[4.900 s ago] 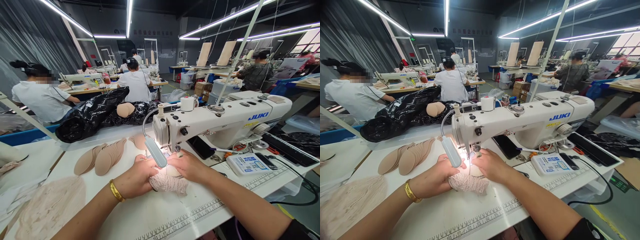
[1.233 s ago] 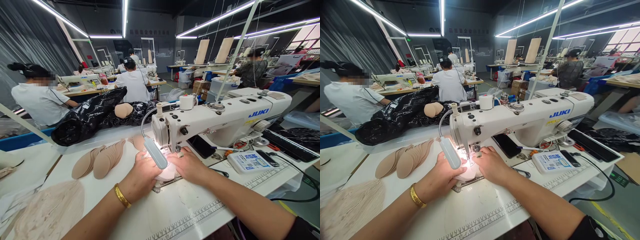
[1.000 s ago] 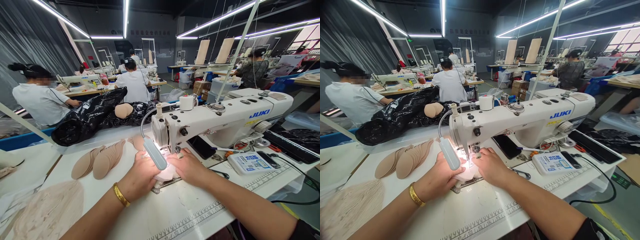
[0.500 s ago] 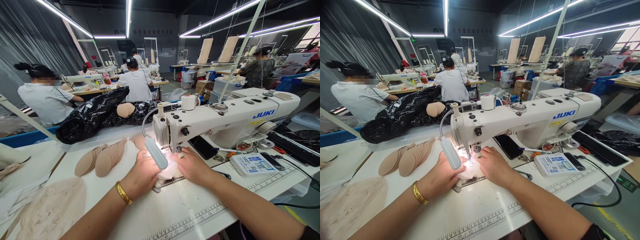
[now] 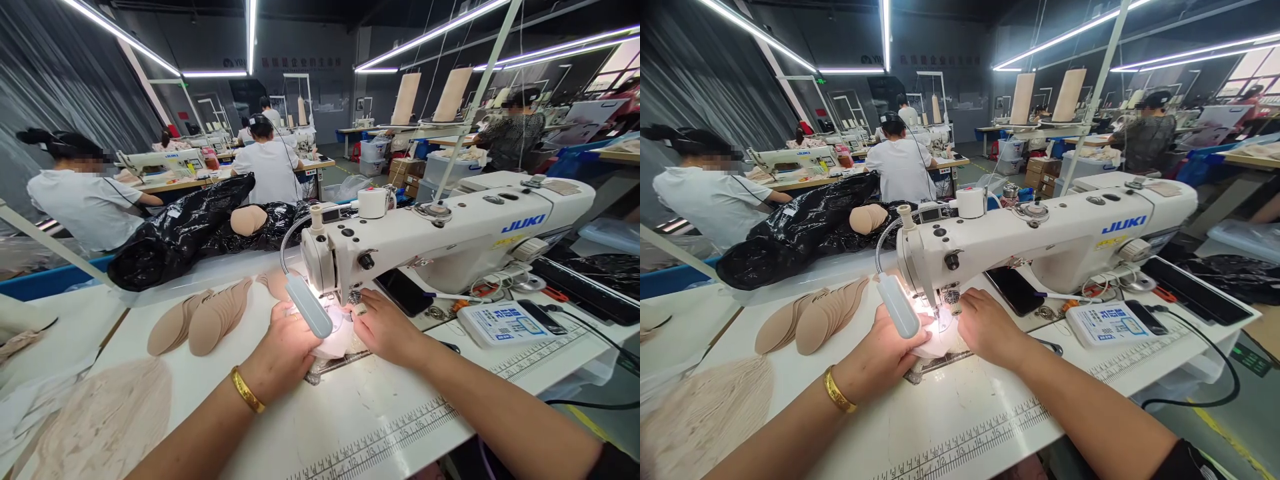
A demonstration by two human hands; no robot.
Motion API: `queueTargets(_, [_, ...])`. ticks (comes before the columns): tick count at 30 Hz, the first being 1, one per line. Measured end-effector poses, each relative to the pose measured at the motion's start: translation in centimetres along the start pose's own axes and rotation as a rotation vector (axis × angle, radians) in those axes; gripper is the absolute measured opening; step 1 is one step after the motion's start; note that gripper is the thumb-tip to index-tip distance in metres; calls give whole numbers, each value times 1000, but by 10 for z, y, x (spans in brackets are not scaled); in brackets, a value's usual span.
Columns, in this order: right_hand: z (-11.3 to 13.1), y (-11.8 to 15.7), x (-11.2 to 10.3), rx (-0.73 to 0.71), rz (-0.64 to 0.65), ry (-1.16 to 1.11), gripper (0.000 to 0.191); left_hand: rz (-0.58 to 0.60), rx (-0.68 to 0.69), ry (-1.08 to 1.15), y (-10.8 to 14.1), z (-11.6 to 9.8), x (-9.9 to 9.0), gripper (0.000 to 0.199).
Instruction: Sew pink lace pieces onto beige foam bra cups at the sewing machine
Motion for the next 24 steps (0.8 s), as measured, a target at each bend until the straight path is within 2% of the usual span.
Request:
queueTargets(10, [5,1,-4,-37,-70,22,20,31,-11,-41,-2,2,1,30])
queueTargets(14, [10,3,-3,-99,42,5,21,35,-31,-46,0,1,4,32])
queueTargets(19, [21,8,-1,-249,229,-54,21,63,-21,-74,12,-22,9,24])
queueTargets(24, [22,8,0,-239,266,-69,21,47,-3,-73,13,-31,7,27])
Point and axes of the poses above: each hand's wrist, its own y-axis away from the middle knuckle, its own x-axis out of the palm, z = x × y, the point moved 6 cm from there along -y, towards the middle knuckle, and after that the axes turned 5 degrees about -y, right-handed, at the moved point
